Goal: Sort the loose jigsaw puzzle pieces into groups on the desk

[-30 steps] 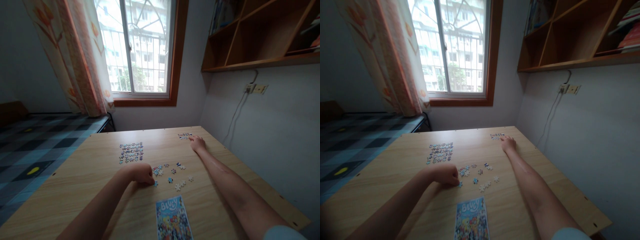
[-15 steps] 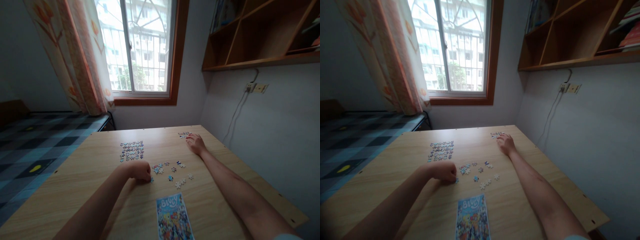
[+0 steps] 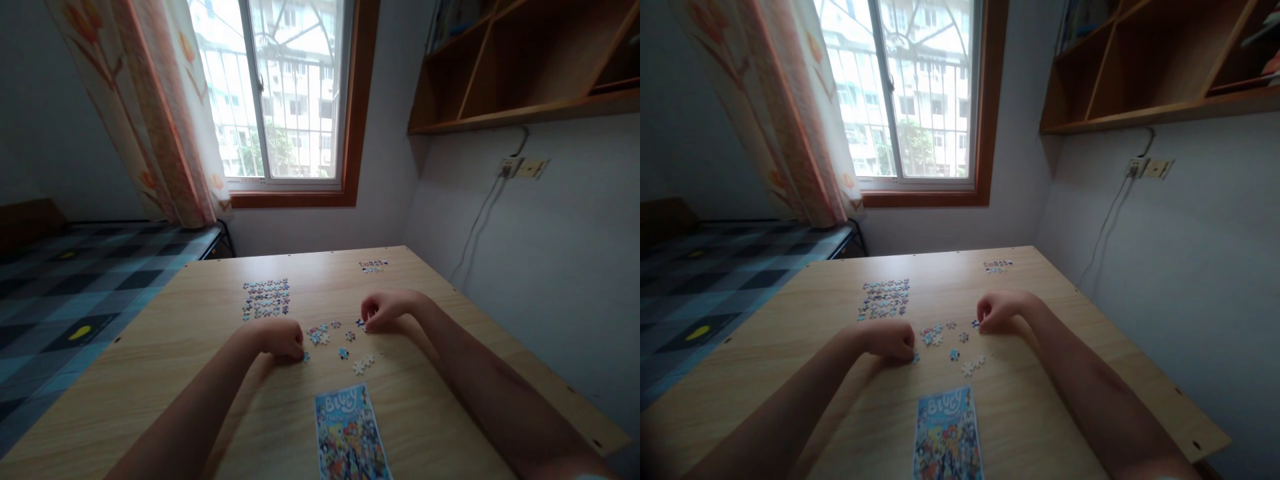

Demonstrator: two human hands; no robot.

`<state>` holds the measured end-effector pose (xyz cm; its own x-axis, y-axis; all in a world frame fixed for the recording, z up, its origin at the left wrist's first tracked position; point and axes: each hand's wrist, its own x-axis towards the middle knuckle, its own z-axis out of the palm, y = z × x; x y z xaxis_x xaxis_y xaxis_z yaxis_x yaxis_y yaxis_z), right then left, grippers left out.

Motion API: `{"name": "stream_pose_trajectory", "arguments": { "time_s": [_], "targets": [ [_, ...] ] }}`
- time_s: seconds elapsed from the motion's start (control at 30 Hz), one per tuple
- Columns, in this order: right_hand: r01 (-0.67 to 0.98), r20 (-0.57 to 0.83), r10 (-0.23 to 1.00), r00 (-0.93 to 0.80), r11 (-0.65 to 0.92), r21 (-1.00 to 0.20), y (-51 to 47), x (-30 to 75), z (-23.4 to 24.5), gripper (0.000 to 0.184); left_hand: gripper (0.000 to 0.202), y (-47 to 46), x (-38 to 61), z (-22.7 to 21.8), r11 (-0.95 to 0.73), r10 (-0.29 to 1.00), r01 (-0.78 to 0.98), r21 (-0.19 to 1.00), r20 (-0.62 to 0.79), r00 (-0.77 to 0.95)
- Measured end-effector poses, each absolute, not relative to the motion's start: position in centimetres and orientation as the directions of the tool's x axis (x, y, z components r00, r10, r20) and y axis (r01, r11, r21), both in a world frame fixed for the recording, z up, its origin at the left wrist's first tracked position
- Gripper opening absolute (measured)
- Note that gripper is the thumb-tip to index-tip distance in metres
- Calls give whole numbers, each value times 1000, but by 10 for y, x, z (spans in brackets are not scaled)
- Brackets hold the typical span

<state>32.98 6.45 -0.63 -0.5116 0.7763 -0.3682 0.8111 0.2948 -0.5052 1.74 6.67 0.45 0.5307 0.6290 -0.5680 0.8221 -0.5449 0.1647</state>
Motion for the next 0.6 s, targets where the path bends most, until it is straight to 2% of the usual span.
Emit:
{"name": "stream_pose_trajectory", "arguments": {
  "time_s": [0.07, 0.2, 0.5, 0.6],
  "targets": [
    [844, -422, 759, -495, 306, -440, 60, 320, -2, 38, 20, 66, 18, 6, -543, 629, 823, 167, -568, 531],
    [879, -430, 783, -450, 302, -369, 58, 314, -4, 29, 18, 64, 18, 9, -539, 626, 825, 173, -573, 529],
    [870, -501, 729, -466, 273, -412, 59, 315, -5, 29, 17, 63, 20, 10, -511, 623, 836, 199, -584, 520],
    [834, -508, 700, -503, 238, -498, 62, 320, -7, 31, 17, 63, 20, 11, -513, 622, 835, 200, -583, 522]
  ]
}}
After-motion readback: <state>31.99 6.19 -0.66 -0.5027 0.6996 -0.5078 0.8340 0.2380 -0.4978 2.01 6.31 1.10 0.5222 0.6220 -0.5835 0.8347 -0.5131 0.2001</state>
